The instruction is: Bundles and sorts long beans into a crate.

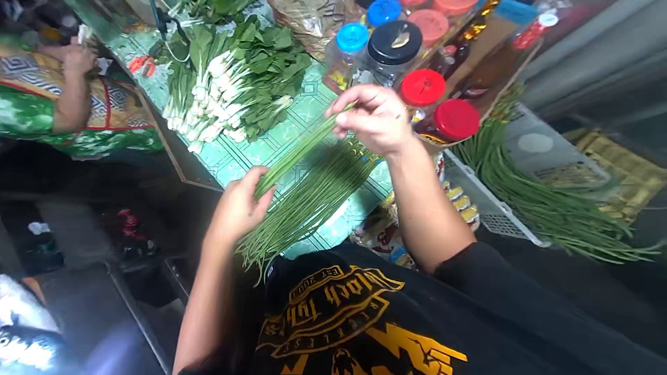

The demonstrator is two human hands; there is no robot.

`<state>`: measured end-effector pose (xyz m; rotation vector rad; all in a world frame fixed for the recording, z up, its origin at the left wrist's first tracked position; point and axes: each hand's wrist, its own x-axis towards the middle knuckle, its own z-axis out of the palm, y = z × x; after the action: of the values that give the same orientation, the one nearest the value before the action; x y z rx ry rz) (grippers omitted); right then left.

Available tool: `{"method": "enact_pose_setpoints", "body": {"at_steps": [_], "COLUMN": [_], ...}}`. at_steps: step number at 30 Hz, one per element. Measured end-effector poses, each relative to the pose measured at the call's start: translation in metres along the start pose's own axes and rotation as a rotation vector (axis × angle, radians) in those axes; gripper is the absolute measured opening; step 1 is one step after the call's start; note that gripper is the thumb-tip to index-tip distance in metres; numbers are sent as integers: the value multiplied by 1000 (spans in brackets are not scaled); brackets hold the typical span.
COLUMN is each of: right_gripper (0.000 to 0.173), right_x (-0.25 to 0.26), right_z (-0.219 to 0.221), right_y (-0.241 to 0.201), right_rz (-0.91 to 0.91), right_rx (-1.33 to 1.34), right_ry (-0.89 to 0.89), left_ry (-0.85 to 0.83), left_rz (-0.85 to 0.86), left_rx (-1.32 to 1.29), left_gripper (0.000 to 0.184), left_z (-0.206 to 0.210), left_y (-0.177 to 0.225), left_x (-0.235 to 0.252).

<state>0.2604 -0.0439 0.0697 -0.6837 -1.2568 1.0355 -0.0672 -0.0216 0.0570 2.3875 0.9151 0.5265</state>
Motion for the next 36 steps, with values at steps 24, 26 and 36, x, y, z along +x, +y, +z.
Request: {"method": "enact_pose_setpoints", "body": {"at_steps": [24, 26, 36], "right_gripper": [44, 51, 68], "right_x": [-138, -131, -123], "right_z": [-34, -35, -20], "right_y": [139, 143, 159], "right_rz": [1208, 1208, 1043], "right_rx": [-172, -17, 193], "right_ry": [1067, 1097, 1023], "left_ry": [-381, -456, -600], "left_rz": [-369, -400, -443], "left_rx": [6, -71, -557], "left_gripper": [91, 96, 96], "left_z": [229, 242, 250], "left_y": [-71, -57, -35], "left_x": [131, 146, 132]}}
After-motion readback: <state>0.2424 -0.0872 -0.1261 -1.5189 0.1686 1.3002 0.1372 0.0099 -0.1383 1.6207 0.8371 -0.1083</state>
